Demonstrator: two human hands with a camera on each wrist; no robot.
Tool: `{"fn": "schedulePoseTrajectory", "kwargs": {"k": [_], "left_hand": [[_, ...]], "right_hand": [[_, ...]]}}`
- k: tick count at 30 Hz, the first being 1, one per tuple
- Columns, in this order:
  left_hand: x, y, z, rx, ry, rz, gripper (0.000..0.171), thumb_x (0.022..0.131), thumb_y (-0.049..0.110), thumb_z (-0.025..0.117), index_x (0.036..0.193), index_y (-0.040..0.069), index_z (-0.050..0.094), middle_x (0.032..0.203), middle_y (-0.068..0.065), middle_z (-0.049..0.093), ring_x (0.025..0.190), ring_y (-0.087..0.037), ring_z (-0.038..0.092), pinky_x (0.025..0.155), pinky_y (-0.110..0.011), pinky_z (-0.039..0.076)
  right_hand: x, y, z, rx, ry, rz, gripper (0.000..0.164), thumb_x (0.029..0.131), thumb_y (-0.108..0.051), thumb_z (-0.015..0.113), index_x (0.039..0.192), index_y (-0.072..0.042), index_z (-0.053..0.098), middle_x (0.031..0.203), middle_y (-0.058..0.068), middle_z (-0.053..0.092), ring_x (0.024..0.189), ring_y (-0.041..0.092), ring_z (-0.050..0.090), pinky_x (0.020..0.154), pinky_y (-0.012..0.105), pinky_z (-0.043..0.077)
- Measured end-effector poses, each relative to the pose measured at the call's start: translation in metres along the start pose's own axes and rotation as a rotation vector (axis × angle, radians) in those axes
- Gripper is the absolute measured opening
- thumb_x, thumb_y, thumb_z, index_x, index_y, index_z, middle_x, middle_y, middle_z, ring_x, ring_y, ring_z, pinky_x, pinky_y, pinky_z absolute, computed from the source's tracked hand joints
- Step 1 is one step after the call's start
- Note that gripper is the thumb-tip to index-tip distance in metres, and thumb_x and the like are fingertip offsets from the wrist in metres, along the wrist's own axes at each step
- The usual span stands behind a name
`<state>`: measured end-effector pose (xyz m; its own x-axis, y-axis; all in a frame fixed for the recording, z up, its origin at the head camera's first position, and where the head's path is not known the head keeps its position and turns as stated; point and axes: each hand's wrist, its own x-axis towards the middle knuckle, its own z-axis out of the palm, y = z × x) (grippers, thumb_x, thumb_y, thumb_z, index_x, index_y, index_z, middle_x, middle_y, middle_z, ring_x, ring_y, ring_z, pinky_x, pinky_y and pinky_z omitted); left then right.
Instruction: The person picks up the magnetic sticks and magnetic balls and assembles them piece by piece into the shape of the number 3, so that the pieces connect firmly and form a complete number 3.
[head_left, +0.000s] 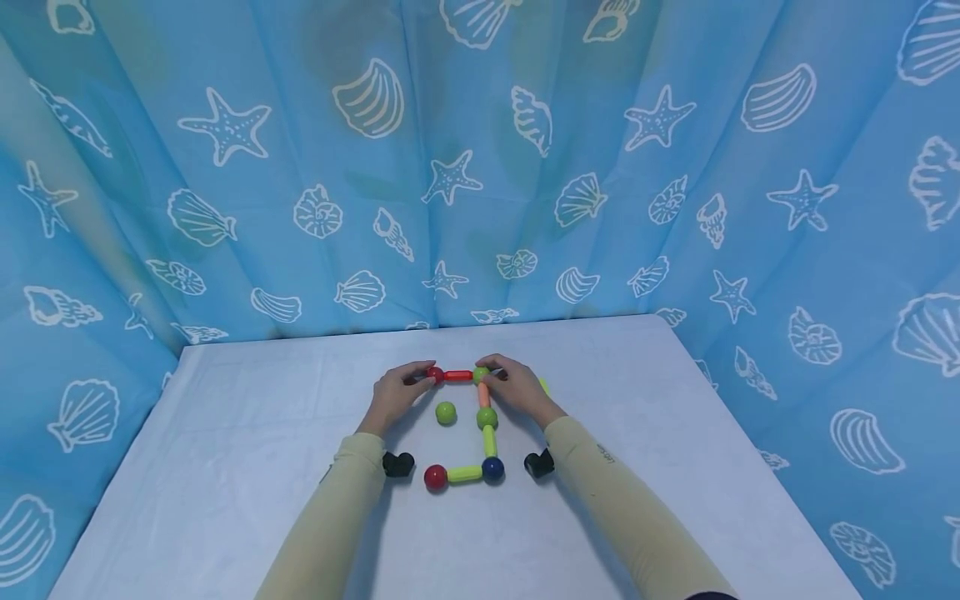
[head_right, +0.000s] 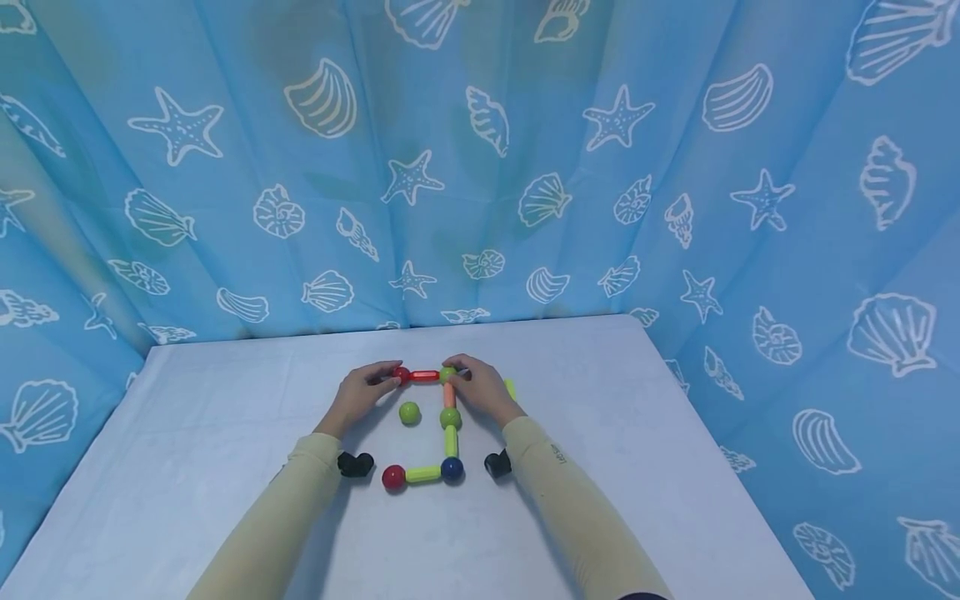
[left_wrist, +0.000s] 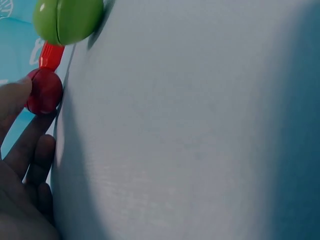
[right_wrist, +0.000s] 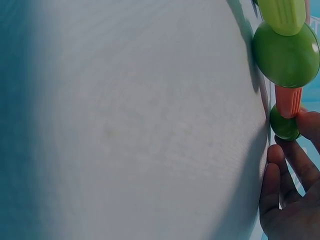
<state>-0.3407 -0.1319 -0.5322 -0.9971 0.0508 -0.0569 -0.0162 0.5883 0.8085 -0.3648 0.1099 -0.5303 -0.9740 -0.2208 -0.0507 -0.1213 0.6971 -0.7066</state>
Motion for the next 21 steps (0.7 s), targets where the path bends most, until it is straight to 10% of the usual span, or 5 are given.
{"fn": "schedulePoseTrajectory", "kwargs": {"k": [21], "left_hand": [[-0.0013, -0.0033, 0.0036, -0.06, 0.047, 0.02, 0.037, 0.097, 0.023, 0.072, 0.133, 0.019, 0.067, 0.133, -0.007, 0.067, 0.128, -0.028, 0.057, 0.11, -0.05, 0.043]], "right_hand": [[-0.0008, 0.0049, 0.0022, 0.025, 0.007, -0.018, 0.031, 0.102, -0.023, 0.063, 0.133, -0.024, 0.062, 0.134, 0.001, 0.065, 0.114, 0.022, 0.061, 0.099, 0.04, 0.051]]}}
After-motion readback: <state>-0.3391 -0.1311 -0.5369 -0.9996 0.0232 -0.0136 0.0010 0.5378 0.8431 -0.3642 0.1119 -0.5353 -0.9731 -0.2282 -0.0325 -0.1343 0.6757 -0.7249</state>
